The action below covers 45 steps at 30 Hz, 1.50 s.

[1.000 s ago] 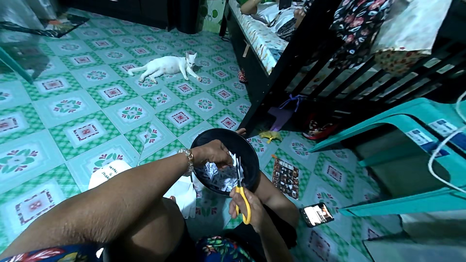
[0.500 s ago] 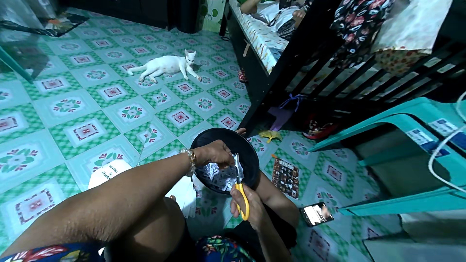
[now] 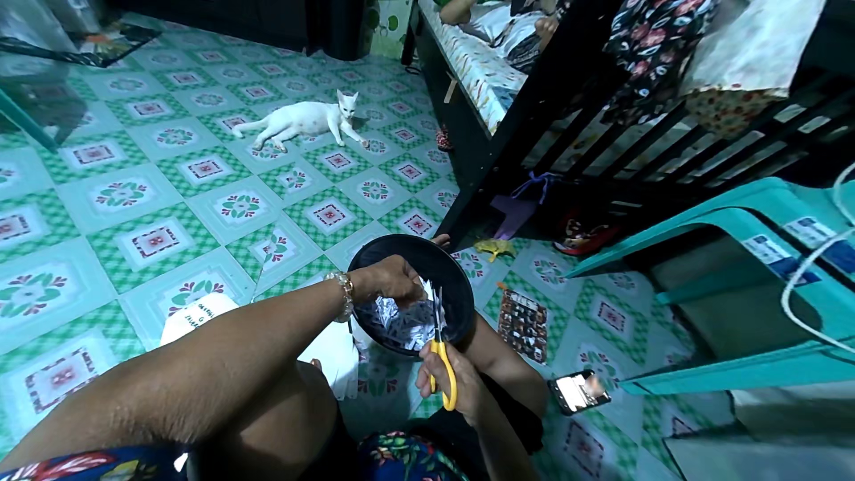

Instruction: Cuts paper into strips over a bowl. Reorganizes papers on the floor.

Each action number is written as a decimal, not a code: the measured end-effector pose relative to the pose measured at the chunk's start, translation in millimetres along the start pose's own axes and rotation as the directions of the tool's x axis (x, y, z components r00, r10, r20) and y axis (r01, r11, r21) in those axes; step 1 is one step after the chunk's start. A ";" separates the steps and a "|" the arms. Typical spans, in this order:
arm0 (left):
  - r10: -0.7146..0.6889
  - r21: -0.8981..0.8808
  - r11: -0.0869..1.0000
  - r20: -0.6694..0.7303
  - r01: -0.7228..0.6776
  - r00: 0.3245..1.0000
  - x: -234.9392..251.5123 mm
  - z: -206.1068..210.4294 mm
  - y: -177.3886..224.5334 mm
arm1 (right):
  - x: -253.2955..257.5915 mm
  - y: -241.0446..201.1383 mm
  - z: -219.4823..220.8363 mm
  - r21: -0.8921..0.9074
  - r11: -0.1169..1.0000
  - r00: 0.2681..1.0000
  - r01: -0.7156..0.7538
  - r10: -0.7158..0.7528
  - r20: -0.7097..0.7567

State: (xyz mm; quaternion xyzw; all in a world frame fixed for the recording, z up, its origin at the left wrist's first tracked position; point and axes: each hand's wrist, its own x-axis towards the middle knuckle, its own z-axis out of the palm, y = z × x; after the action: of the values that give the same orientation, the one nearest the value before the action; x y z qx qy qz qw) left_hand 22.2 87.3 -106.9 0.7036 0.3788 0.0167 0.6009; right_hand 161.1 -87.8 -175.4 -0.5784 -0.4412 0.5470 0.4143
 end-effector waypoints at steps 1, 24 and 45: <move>-0.003 0.007 1.000 0.007 0.003 1.000 0.2 0.4 0.7 | -0.1 -1.9 0.4 -0.024 1.000 1.000 -0.011 0.011 0.002; -0.030 0.184 0.982 -0.030 0.035 0.999 1.3 -0.3 3.1 | 1.9 5.4 -8.3 0.171 0.982 0.997 -0.074 0.071 0.020; 0.492 -0.143 0.824 -0.298 -0.548 0.818 -71.0 -14.8 33.6 | -14.6 76.5 -110.4 0.054 0.989 0.901 0.135 -0.100 -0.421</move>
State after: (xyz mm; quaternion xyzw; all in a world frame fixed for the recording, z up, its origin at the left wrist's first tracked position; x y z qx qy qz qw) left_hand -18.2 60.7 -43.3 0.7011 0.2387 0.3112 0.5955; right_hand 275.6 -121.9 -238.7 -0.6369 -0.3535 0.4024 0.5545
